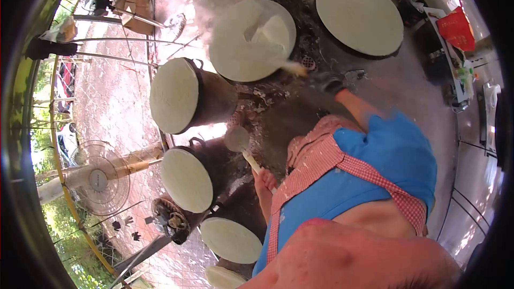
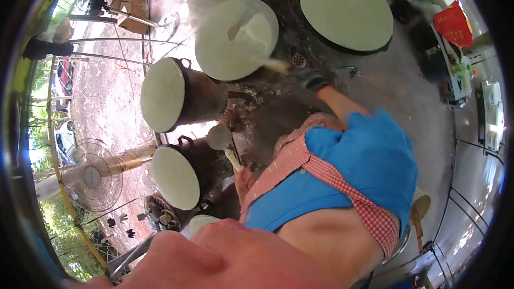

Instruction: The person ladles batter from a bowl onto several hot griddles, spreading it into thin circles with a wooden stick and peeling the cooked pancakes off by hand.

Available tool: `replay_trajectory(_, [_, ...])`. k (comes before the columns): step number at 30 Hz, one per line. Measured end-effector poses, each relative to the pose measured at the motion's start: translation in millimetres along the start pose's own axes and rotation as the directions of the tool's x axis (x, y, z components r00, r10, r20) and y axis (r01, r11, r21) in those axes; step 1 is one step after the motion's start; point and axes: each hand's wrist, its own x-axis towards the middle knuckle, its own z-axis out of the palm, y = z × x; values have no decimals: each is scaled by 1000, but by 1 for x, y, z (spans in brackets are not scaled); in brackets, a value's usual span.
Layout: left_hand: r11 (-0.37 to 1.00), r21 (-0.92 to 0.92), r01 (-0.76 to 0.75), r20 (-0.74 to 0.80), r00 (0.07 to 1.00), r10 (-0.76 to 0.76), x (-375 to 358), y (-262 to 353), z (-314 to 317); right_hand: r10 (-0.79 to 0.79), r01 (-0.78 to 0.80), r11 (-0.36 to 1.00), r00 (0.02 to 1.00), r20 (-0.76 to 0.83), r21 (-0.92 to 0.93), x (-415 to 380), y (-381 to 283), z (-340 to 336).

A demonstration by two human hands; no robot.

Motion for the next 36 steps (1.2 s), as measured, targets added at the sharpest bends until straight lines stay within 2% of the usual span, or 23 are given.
replay_trajectory(2, [1000,-18,5,-50,999,-6,19,2,-2,285,-228,833,958,-37,504,34,36,-12])
replay_trajectory(4, [991,-89,99,-79,991,-106,27,1,-3,301,-164,867,925,-232,471,59,49,-8])
replay_trajectory(5, [994,-83,71,-123,989,-81,35,0,13,76,-24,992,900,-429,125,81,38,-14])
replay_trajectory(6, [955,-226,190,-51,977,-206,49,3,15,-30,96,988,888,-458,123,83,32,-6])
replay_trajectory(8, [974,-151,167,-147,971,-189,56,3,29,21,-5,983,996,86,-182,34,31,-2])
replay_trajectory(9, [971,-151,187,-156,965,-210,63,-1,32,9,-2,991,999,50,-136,22,35,0])
replay_trajectory(11, [967,-120,223,-69,970,-233,61,-8,16,196,-67,910,939,-281,410,38,79,17])
replay_trajectory(12, [969,-125,211,-51,974,-219,75,-14,23,267,3,833,874,-406,553,58,94,16])
replay_trajectory(14, [861,-421,284,13,952,-307,62,-22,21,274,-167,865,947,-166,474,96,53,-48])
replay_trajectory(15, [796,-514,321,122,945,-302,65,-28,18,219,-158,946,955,-199,284,144,47,-58])
replay_trajectory(16, [789,-521,326,127,944,-305,68,-38,25,426,-403,893,901,-85,203,181,19,-89])
replay_trajectory(18, [868,-423,259,50,963,-263,55,-33,34,162,-148,971,985,-62,188,216,25,-98])
replay_trajectory(19, [932,-339,128,-79,983,-164,43,-33,49,164,-148,967,984,-62,209,208,30,-80])
replay_trajectory(22, [974,-201,103,-53,992,-115,39,-38,32,201,-130,939,959,-199,318,198,68,-11])
replay_trajectory(24, [937,-294,187,-123,965,-232,40,-33,37,279,-192,888,948,-156,417,152,35,14])
replay_trajectory(26, [903,-390,181,-104,965,-239,46,-27,30,51,-38,943,998,-30,330,109,-12,-44])
replay_trajectory(28, [892,-418,172,-63,974,-218,33,-21,22,62,-52,911,998,-12,408,110,18,-44])
replay_trajectory(29, [883,-442,158,0,984,-176,33,-15,20,369,-322,668,926,77,671,105,27,-57])
replay_trajectory(30, [881,-445,163,10,984,-177,37,-13,18,592,-489,290,767,248,822,103,33,-67])
replay_trajectory(31, [857,-474,205,18,975,-223,35,-10,11,609,-475,396,776,163,786,88,28,-49])
replay_trajectory(32, [832,-499,243,19,963,-270,29,-4,2,466,-346,712,884,-43,612,76,28,-13])
replay_trajectory(33, [757,-575,312,140,948,-284,33,-3,-5,345,-244,829,932,-116,504,68,20,12])
replay_trajectory(36, [610,-695,380,215,920,-328,34,5,15,-50,58,871,998,-30,489,59,44,56])
